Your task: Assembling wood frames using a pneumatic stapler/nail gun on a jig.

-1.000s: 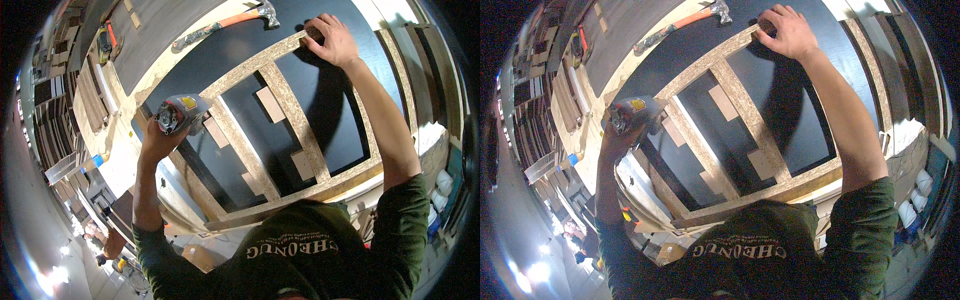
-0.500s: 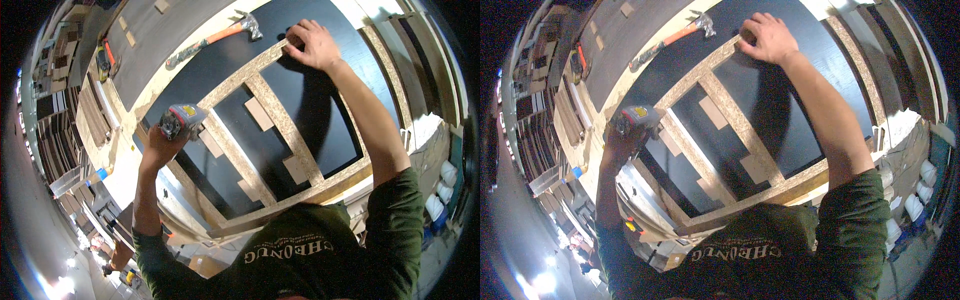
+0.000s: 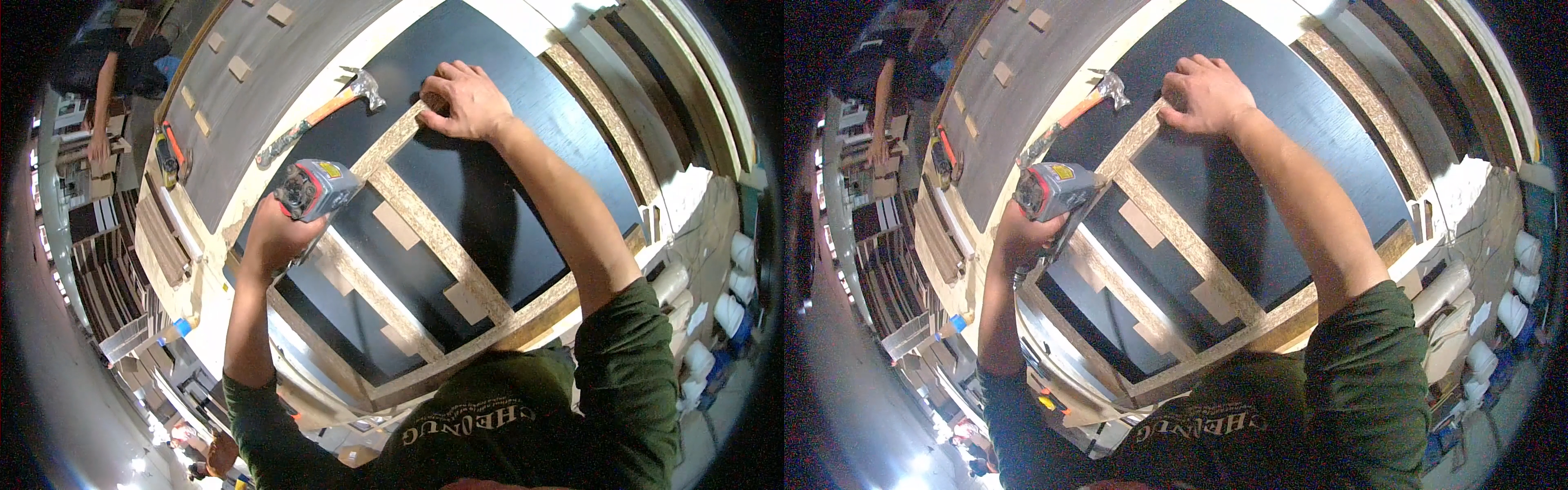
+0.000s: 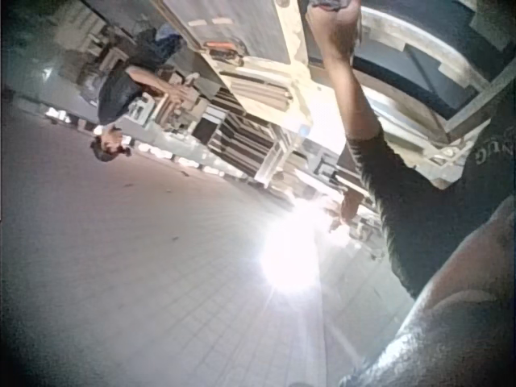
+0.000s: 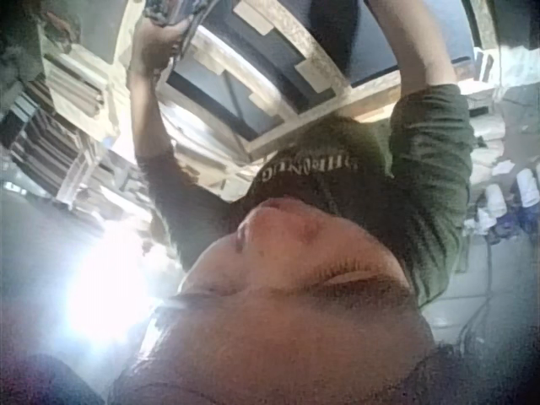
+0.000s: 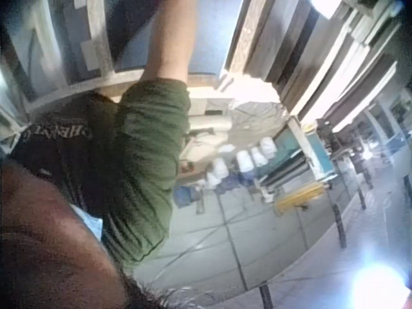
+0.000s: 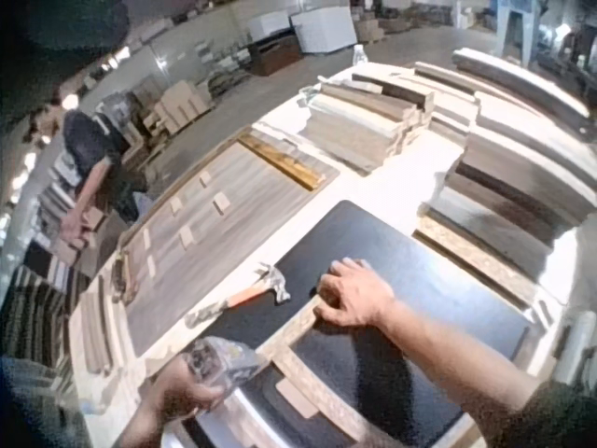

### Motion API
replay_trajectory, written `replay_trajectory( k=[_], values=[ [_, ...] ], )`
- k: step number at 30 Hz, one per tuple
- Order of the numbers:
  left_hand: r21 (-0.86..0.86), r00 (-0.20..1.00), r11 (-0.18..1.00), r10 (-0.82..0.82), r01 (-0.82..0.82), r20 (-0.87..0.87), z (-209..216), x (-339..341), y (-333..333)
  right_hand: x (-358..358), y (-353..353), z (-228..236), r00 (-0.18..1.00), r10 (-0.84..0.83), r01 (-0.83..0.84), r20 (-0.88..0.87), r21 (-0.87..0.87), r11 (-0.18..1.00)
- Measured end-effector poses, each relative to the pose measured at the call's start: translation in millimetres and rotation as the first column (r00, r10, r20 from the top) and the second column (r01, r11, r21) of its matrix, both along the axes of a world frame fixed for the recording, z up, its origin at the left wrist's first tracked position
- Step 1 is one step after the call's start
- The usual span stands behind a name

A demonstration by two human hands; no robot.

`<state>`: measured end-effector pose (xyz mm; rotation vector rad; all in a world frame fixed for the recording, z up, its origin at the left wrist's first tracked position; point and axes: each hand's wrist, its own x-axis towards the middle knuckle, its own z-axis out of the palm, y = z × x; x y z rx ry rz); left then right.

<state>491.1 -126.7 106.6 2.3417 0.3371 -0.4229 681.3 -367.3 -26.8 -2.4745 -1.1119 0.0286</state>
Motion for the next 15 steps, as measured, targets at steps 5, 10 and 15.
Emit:
replay_trajectory(
  k=[5,10,15],
  values=[
    [0.001,0.998,1.000,-0.009,0.009,-0.054,-12,8,-1,-1,-2,-3,1.000,0.020,-0.020,-0.008,0.065,0.998],
    [0.067,0.999,0.997,-0.029,0.031,-0.022,-18,10,-6,0,-2,-5,1.000,0.009,-0.008,-0.007,0.083,0.996],
    [0.085,1.000,0.996,0.002,-0.002,0.001,-15,5,-11,-2,-1,6,0.999,0.008,-0.007,-0.053,0.034,0.999]
  ],
)
